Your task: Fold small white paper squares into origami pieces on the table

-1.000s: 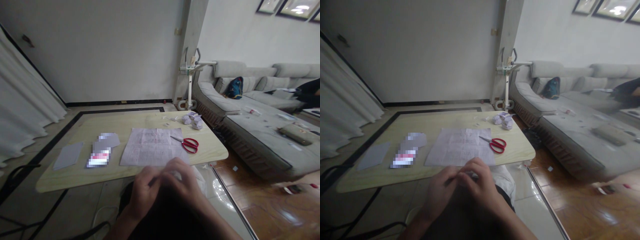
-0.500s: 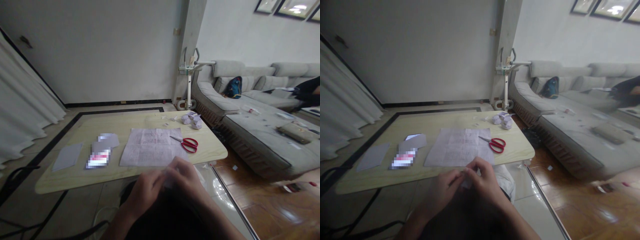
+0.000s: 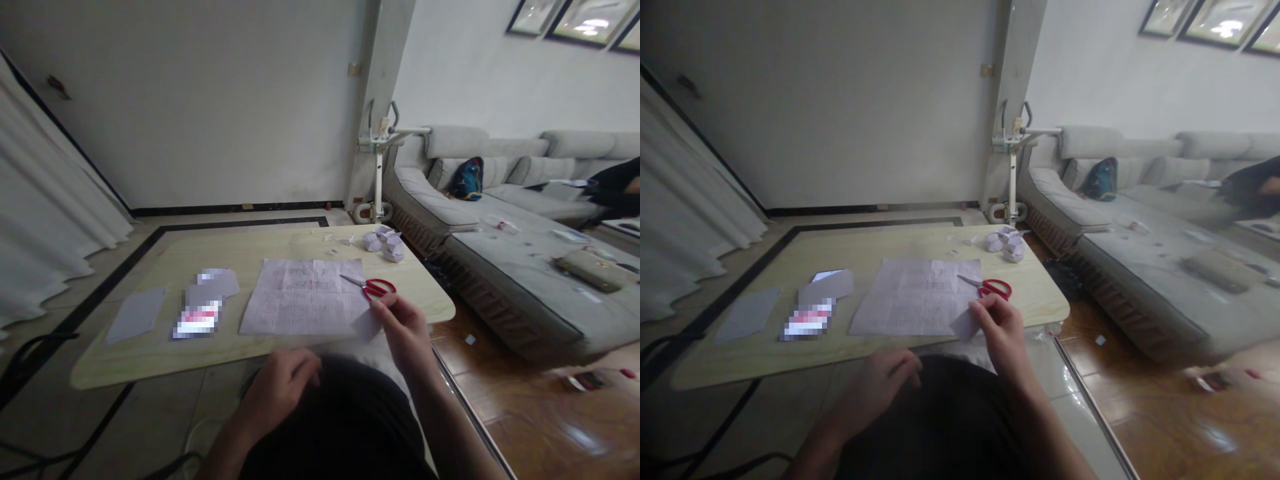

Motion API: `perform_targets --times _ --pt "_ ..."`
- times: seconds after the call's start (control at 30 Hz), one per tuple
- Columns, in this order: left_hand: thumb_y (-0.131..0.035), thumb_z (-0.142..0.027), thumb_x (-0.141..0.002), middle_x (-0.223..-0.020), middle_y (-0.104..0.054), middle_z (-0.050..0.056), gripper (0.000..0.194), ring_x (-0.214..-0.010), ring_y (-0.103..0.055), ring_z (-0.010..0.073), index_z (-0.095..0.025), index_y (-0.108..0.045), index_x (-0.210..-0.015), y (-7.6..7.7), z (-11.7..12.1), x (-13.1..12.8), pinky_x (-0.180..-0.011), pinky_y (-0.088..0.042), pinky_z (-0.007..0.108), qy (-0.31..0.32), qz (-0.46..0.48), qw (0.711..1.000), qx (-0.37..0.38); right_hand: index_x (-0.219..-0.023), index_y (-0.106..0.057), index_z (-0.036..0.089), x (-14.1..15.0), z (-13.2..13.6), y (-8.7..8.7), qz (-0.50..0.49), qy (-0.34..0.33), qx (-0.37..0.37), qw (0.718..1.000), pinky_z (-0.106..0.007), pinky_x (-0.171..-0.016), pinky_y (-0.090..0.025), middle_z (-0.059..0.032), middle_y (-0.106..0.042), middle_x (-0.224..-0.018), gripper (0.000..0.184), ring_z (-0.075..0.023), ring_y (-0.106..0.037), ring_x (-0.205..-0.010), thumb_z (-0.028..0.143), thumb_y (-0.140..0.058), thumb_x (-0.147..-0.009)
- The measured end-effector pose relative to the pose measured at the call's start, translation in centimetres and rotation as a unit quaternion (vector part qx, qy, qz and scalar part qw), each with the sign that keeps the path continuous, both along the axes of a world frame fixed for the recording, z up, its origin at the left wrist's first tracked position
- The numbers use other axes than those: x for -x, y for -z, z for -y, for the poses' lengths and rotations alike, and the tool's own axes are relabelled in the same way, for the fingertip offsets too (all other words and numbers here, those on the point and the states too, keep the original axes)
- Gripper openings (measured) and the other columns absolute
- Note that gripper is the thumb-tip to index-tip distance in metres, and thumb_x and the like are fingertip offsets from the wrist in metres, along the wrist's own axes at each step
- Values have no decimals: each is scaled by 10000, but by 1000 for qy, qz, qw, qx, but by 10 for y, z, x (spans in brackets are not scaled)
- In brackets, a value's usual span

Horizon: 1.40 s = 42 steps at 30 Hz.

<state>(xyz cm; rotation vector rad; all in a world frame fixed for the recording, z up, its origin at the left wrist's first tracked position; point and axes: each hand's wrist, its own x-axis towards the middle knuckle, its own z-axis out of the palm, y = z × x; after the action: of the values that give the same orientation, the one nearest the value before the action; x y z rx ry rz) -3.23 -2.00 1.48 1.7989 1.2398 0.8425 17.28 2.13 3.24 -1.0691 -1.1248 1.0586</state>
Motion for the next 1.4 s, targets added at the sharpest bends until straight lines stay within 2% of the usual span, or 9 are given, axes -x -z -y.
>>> perform_targets --times 0.13,0.3,0.4,0.5,0.73,0.93,1.07,1.27,1.4 --pt "-482 -337 -950 -854 -739 33 266 -793 -670 193 -204 -712 -948 -4 -1 -11 -698 -480 258 -15 87 996 22 -651 -568 175 12 7 2 0 -83 32 996 -235 -516 -388 23 -542 -577 326 -122 -486 -541 438 -711 -778" --pt "-538 -355 -919 -634 -675 13 324 -609 -611 167 -180 -683 -688 -5 2 -19 -567 -438 237 -40 82 996 13 -723 -638 168 27 17 8 35 -102 42 993 -242 -549 -419 10 -590 -636 264 -134 -532 -595 416 -695 -793" --pt "-520 -371 -927 -638 -690 24 355 -609 -628 173 -170 -691 -689 0 2 -19 -575 -457 243 -93 126 987 25 -900 -683 177 27 18 8 35 -144 30 988 -269 -602 -470 -20 -661 -751 272 -168 -593 -674 417 -709 -777" --pt "-534 -374 -920 -647 -707 31 351 -623 -650 184 -169 -710 -696 1 1 -19 -603 -483 255 -112 157 981 26 -804 -648 173 26 20 7 22 -188 42 981 -256 -543 -450 -7 -635 -655 254 -154 -572 -596 417 -711 -781" --pt "-560 -379 -903 -669 -712 31 305 -633 -652 181 -173 -697 -725 1 2 -21 -578 -480 237 -105 161 981 39 -675 -539 180 33 25 9 -18 -145 76 986 -210 -450 -371 33 -539 -557 332 -109 -482 -499 444 -695 -800" --pt "-539 -385 -918 -632 -703 33 371 -597 -641 171 -169 -688 -656 -5 5 -23 -578 -471 236 -51 131 987 74 -648 -504 192 34 25 7 -14 -145 87 985 -209 -405 -346 51 -483 -501 367 -106 -452 -446 480 -655 -818" --pt "-500 -382 -937 -653 -700 36 384 -627 -644 172 -167 -675 -671 -4 6 -21 -609 -480 239 -41 125 989 60 -617 -507 187 31 24 4 39 -125 55 990 -222 -447 -354 41 -467 -533 361 -112 -445 -496 448 -620 -840" --pt "-536 -332 -914 -779 -684 13 215 -745 -627 164 -186 -666 -827 3 1 -18 -682 -482 224 -110 129 985 -39 -624 -520 177 27 24 5 154 -112 -45 981 -245 -560 -366 19 -481 -619 301 -133 -452 -617 338 -567 -874" --pt "-531 -299 -908 -728 -636 -6 205 -695 -583 145 -188 -635 -769 8 -1 -16 -644 -462 207 -138 124 980 -71 -644 -542 173 26 24 9 192 -132 -104 967 -247 -591 -371 20 -511 -625 280 -126 -464 -612 292 -550 -898"
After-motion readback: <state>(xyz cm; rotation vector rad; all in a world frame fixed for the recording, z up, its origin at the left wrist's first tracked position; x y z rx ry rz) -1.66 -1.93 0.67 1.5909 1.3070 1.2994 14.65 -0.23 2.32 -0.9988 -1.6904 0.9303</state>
